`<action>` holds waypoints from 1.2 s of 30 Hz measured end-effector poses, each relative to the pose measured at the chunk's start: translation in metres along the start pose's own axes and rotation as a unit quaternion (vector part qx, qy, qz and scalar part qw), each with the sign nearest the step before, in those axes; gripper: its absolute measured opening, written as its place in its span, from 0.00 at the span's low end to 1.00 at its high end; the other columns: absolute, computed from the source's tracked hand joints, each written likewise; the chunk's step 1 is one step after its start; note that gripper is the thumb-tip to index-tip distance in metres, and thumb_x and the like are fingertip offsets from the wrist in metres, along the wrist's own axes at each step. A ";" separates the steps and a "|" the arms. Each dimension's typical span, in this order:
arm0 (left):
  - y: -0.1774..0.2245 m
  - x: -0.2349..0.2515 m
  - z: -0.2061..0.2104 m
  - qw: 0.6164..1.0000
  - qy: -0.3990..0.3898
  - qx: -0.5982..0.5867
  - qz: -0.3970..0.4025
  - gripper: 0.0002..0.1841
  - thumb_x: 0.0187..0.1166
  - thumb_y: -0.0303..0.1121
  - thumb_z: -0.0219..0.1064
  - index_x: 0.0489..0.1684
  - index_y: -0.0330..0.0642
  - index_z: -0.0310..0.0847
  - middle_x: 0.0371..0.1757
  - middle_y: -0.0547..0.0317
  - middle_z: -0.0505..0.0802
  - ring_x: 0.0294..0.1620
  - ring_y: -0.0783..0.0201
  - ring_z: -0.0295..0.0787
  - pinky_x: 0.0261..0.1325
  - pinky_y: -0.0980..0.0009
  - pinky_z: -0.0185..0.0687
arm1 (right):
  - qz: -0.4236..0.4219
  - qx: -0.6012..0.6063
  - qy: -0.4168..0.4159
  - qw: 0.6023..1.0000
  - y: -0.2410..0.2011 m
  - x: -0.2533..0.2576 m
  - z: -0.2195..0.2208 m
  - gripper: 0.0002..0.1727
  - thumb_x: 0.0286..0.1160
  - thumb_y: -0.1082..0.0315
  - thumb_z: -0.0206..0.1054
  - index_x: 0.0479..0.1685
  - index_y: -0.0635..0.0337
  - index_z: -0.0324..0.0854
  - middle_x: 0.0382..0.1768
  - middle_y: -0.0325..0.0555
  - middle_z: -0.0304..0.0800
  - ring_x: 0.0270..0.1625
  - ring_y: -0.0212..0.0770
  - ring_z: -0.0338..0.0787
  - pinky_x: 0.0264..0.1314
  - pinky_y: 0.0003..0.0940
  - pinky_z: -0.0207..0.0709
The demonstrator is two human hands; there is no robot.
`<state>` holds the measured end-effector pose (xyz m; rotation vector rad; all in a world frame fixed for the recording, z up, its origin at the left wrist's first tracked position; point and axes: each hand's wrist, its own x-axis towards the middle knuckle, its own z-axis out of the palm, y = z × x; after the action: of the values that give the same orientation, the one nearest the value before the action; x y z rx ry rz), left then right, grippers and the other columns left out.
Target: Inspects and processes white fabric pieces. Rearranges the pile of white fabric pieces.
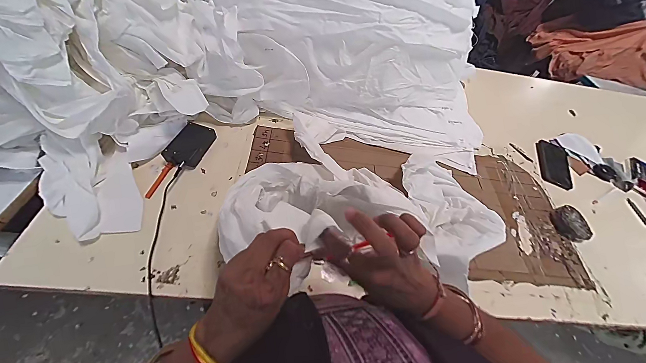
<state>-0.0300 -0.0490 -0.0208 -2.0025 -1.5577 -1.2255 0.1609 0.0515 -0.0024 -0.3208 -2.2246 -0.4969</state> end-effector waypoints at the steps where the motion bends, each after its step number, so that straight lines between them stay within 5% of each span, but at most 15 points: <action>1: 0.000 -0.001 0.000 1.000 -0.006 -0.008 -0.005 0.06 0.85 0.27 0.58 0.38 0.40 0.78 0.39 0.48 0.88 0.39 0.62 0.86 0.42 0.80 0.80 | -0.008 0.026 0.006 1.000 0.000 -0.002 -0.001 0.09 0.88 0.56 0.60 0.56 0.42 0.83 0.63 0.38 0.77 0.60 0.38 0.69 0.71 0.33 0.48; 3: 0.000 -0.003 0.001 0.999 -0.014 -0.028 -0.015 0.06 0.85 0.28 0.58 0.39 0.40 0.78 0.39 0.48 0.88 0.40 0.62 0.87 0.45 0.81 0.81 | -0.010 0.051 -0.010 0.999 -0.002 -0.002 -0.002 0.09 0.88 0.55 0.60 0.51 0.42 0.85 0.62 0.36 0.82 0.59 0.38 0.71 0.69 0.34 0.50; 6: 0.001 -0.006 -0.001 0.999 -0.015 -0.031 -0.028 0.06 0.84 0.27 0.59 0.37 0.40 0.80 0.38 0.49 0.89 0.41 0.63 0.87 0.47 0.83 0.80 | 0.017 0.037 -0.095 0.995 -0.002 0.002 0.000 0.16 0.83 0.50 0.61 0.26 0.39 0.82 0.64 0.38 0.91 0.64 0.45 0.81 0.66 0.44 0.56; 11: 0.004 -0.009 0.001 0.997 -0.050 -0.045 -0.047 0.06 0.78 0.24 0.60 0.35 0.39 0.83 0.38 0.47 0.90 0.38 0.59 0.90 0.42 0.77 0.84 | -0.045 0.098 -0.092 0.990 0.002 0.000 0.002 0.17 0.81 0.56 0.61 0.18 0.39 0.72 0.53 0.36 0.84 0.64 0.41 0.73 0.72 0.38 0.48; 13: 0.003 -0.009 0.001 0.996 -0.041 -0.067 -0.050 0.05 0.79 0.26 0.60 0.36 0.40 0.82 0.39 0.48 0.89 0.40 0.62 0.88 0.45 0.80 0.82 | -0.037 0.117 -0.042 0.991 0.001 -0.003 0.003 0.14 0.83 0.56 0.60 0.25 0.39 0.70 0.50 0.36 0.77 0.63 0.38 0.72 0.76 0.34 0.48; 15: 0.001 -0.006 0.000 0.992 0.003 -0.112 -0.054 0.05 0.83 0.28 0.61 0.37 0.40 0.79 0.39 0.50 0.86 0.44 0.67 0.84 0.53 0.86 0.76 | 0.015 0.160 0.018 0.987 -0.002 -0.005 0.007 0.07 0.84 0.54 0.63 0.45 0.43 0.73 0.51 0.39 0.69 0.60 0.35 0.70 0.75 0.30 0.51; 18: 0.002 -0.002 -0.001 0.985 0.050 -0.154 -0.053 0.06 0.88 0.31 0.59 0.39 0.41 0.71 0.41 0.53 0.82 0.46 0.73 0.80 0.55 0.91 0.72 | 0.129 0.308 0.039 0.942 -0.011 -0.004 0.011 0.29 0.75 0.47 0.73 0.69 0.45 0.66 0.56 0.38 0.71 0.59 0.26 0.76 0.67 0.17 0.65; 21: 0.002 -0.003 0.001 0.983 0.052 -0.167 -0.049 0.07 0.89 0.32 0.58 0.39 0.41 0.69 0.42 0.53 0.81 0.45 0.74 0.79 0.53 0.92 0.71 | 0.182 0.426 0.055 0.884 -0.010 -0.003 0.016 0.19 0.73 0.58 0.76 0.53 0.60 0.79 0.43 0.44 0.87 0.51 0.28 0.85 0.59 0.18 0.77; 24: 0.000 -0.007 0.001 0.988 0.045 -0.135 -0.061 0.08 0.89 0.34 0.57 0.39 0.43 0.70 0.41 0.54 0.81 0.46 0.72 0.81 0.55 0.90 0.73 | 0.161 0.425 0.063 0.888 -0.011 -0.005 0.018 0.08 0.82 0.62 0.67 0.44 0.57 0.84 0.37 0.39 0.86 0.51 0.27 0.82 0.62 0.16 0.69; 30: -0.014 -0.016 -0.004 0.987 -0.088 -0.101 -0.088 0.13 0.76 0.45 0.62 0.32 0.46 0.83 0.40 0.54 0.93 0.55 0.51 0.87 0.61 0.60 0.78 | 0.102 0.380 -0.017 0.919 -0.013 -0.003 0.017 0.05 0.75 0.69 0.68 0.37 0.62 0.87 0.30 0.48 0.89 0.41 0.43 0.86 0.55 0.28 0.75; 31: -0.015 -0.017 -0.005 0.982 -0.116 -0.126 -0.083 0.16 0.76 0.48 0.64 0.40 0.44 0.84 0.46 0.51 0.93 0.58 0.52 0.88 0.62 0.59 0.80 | 0.083 0.382 -0.047 0.919 -0.013 -0.002 0.017 0.05 0.72 0.70 0.70 0.37 0.62 0.88 0.30 0.49 0.90 0.41 0.45 0.87 0.54 0.30 0.77; 33: -0.011 -0.013 -0.005 0.968 -0.151 -0.186 -0.069 0.24 0.80 0.51 0.65 0.59 0.39 0.78 0.55 0.49 0.91 0.61 0.65 0.86 0.68 0.75 0.78 | 0.063 0.396 -0.075 0.913 -0.013 0.001 0.016 0.06 0.73 0.69 0.70 0.38 0.63 0.88 0.32 0.51 0.91 0.43 0.47 0.88 0.54 0.30 0.79; 36: 0.002 -0.005 0.000 0.970 -0.103 -0.208 -0.078 0.16 0.83 0.38 0.63 0.56 0.34 0.82 0.44 0.49 0.94 0.46 0.74 0.90 0.54 0.86 0.80 | 0.092 0.427 -0.039 0.899 -0.016 0.001 0.016 0.15 0.88 0.64 0.57 0.44 0.67 0.83 0.34 0.53 0.89 0.43 0.44 0.87 0.57 0.29 0.78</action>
<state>-0.0281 -0.0533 -0.0240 -2.3687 -1.6902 -1.5563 0.1434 0.0446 -0.0151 -0.0733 -2.2255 0.6098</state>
